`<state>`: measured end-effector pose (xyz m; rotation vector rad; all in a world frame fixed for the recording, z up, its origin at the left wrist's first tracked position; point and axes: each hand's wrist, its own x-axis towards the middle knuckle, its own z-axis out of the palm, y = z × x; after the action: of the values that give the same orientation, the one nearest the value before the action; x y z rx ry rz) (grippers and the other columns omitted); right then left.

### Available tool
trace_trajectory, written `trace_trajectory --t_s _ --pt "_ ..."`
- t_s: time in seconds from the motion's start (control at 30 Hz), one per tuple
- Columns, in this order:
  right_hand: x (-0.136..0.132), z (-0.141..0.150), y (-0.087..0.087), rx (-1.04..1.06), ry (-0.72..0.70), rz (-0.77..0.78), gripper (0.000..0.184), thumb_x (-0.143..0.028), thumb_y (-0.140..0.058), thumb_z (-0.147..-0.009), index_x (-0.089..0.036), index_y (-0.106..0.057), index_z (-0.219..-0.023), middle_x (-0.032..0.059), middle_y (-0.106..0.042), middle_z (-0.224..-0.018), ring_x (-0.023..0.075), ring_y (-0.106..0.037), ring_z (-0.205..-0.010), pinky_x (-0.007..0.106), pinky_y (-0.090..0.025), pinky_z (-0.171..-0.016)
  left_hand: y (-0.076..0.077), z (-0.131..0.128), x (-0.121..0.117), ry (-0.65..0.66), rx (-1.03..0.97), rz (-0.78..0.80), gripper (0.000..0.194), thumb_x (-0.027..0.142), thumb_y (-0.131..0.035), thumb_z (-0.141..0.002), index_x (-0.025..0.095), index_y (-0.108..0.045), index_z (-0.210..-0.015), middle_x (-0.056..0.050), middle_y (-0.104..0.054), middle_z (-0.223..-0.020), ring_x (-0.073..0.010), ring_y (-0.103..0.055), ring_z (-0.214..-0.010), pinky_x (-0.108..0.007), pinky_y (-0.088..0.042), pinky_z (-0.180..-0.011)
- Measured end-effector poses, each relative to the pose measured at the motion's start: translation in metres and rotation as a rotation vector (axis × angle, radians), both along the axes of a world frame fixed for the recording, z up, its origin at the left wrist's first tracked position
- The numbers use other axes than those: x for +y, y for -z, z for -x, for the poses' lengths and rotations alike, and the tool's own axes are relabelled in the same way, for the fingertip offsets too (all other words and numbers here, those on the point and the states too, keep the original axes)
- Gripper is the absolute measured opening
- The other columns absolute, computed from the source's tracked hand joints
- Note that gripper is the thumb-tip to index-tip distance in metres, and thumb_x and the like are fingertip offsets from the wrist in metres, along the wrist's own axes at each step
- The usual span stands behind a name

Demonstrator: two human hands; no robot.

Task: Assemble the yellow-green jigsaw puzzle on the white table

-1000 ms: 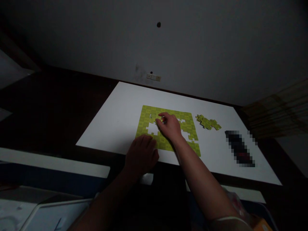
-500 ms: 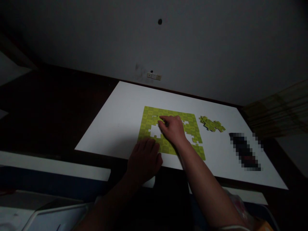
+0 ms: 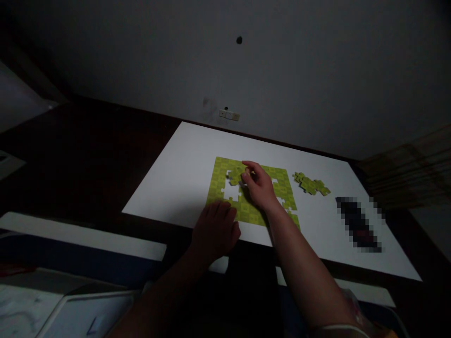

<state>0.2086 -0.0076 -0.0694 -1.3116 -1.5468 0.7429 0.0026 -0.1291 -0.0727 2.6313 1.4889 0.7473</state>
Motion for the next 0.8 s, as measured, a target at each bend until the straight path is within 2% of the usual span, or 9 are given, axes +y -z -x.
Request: trace_trajectory --t_s 0.1,0.23,0.47,0.63,0.8 --pt "-0.003 0.003 0.002 0.095 -0.057 0.092 0.046 -0.045 -0.078 -0.094 -0.030 -0.075 -0.138 0.0058 -0.074 -0.102 0.0191 -0.059 -0.071 0.038 -0.050 -0.066 0.001 0.000 0.001 0.001 -0.005 -0.009 0.024 0.026 -0.075 -0.099 0.024 -0.073 -0.122 -0.012 -0.077 -0.131 -0.0361 -0.069 -0.127 -0.054 -0.063 -0.109" --pt "-0.007 0.003 0.005 -0.004 -0.105 0.137 0.030 -0.047 -0.081 -0.092 -0.025 -0.083 -0.112 0.0000 -0.065 -0.072 0.0183 -0.055 -0.064 0.036 -0.043 -0.063 0.000 0.000 0.002 0.009 0.002 0.017 0.021 0.027 -0.074 -0.100 0.022 -0.072 -0.120 -0.012 -0.076 -0.128 -0.0353 -0.070 -0.123 -0.054 -0.063 -0.106" --pt "-0.009 0.000 0.005 -0.128 -0.124 0.068 0.031 -0.051 -0.078 -0.095 -0.027 -0.088 -0.110 0.0045 -0.080 -0.087 0.0227 -0.067 -0.075 0.039 -0.053 -0.074 -0.005 -0.001 0.000 0.006 -0.001 0.027 0.022 0.023 -0.073 -0.100 0.024 -0.072 -0.122 -0.012 -0.076 -0.128 -0.0340 -0.069 -0.123 -0.052 -0.060 -0.106" --pt "-0.010 0.000 0.001 -0.220 -0.137 0.062 0.031 -0.045 -0.078 -0.093 -0.027 -0.090 -0.116 0.0057 -0.082 -0.090 0.0228 -0.067 -0.076 0.041 -0.055 -0.077 -0.004 -0.001 0.001 -0.001 0.014 0.010 0.022 0.025 -0.073 -0.100 0.026 -0.072 -0.123 -0.011 -0.076 -0.128 -0.0339 -0.068 -0.121 -0.053 -0.060 -0.104" --pt "-0.012 0.002 -0.003 -0.191 -0.159 0.069 0.036 -0.040 -0.076 -0.094 -0.025 -0.088 -0.124 0.0100 -0.085 -0.108 0.0225 -0.069 -0.080 0.040 -0.056 -0.078 -0.004 -0.001 0.001 -0.008 0.028 0.014 0.023 0.023 -0.072 -0.100 0.023 -0.072 -0.123 -0.012 -0.076 -0.129 -0.0338 -0.068 -0.123 -0.052 -0.060 -0.105"
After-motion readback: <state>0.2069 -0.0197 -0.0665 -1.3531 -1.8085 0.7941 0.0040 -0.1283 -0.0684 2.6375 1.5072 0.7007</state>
